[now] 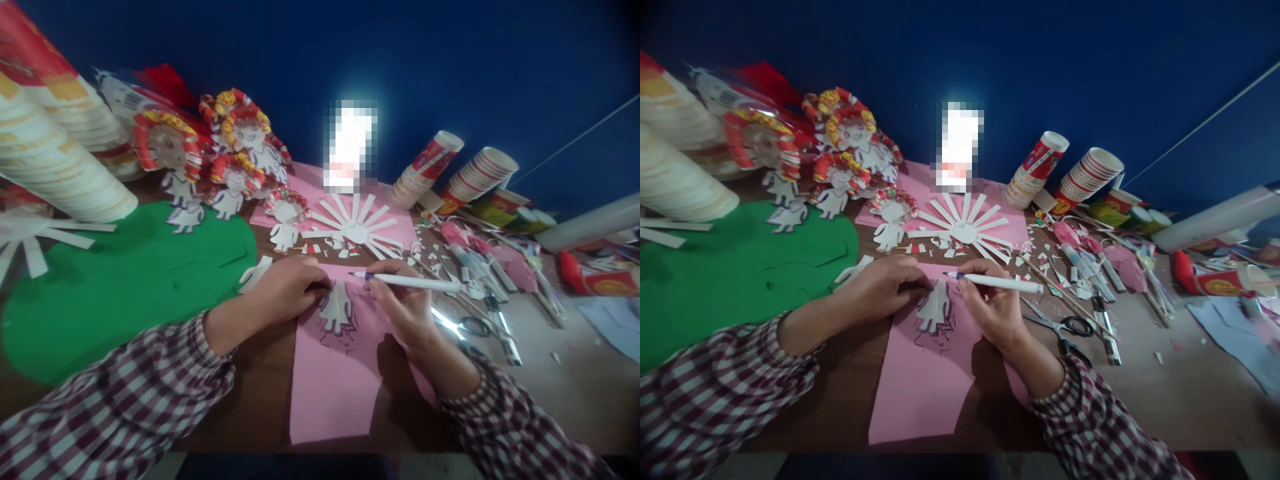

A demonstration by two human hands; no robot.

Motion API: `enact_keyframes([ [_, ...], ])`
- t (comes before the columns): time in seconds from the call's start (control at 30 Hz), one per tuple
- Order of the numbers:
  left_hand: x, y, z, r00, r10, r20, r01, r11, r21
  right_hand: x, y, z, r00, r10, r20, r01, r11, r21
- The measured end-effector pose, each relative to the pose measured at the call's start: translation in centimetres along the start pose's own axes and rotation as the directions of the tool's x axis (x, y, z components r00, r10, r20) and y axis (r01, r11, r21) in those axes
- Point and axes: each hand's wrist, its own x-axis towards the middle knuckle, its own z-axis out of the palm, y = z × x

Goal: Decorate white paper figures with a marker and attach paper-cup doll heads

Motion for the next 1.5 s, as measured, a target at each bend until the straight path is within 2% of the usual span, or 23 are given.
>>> enact_keyframes([
  [0.07, 0.0, 0.0, 0.0, 1.000, 0.012, -0.003, -0.012, 1.000, -0.003, -0.4, -0.2, 0.1, 1.000, 0.026, 0.000, -0.026, 0.999, 0.040],
  [0.17, -0.1, -0.1, 0.1, 1.000, 0.021, -0.006, -0.021, 1.000, 0.018, -0.8, -0.5, 0.8, 0.991, 0.086, 0.102, -0.095, 0.992, 0.085],
  [0.33, -0.1, -0.2, 0.3, 1.000, 0.015, 0.009, -0.015, 1.000, 0.028, -1.1, -0.2, 1.8, 0.965, 0.128, 0.227, -0.122, 0.992, -0.041],
  [0.5, -0.1, -0.3, 0.5, 1.000, 0.012, -0.001, -0.012, 0.999, 0.039, -1.3, 0.2, 2.1, 0.961, 0.156, 0.227, -0.120, 0.979, -0.165],
  [1.0, -0.1, -0.5, 0.6, 0.999, 0.051, -0.014, -0.051, 0.998, 0.039, -1.4, 0.3, 2.2, 0.951, 0.112, 0.287, -0.072, 0.987, -0.146],
  [1.5, -0.1, -0.6, 0.7, 0.998, 0.065, -0.023, -0.064, 0.998, 0.009, -1.3, 0.3, 2.3, 0.957, 0.116, 0.267, -0.065, 0.979, -0.194],
])
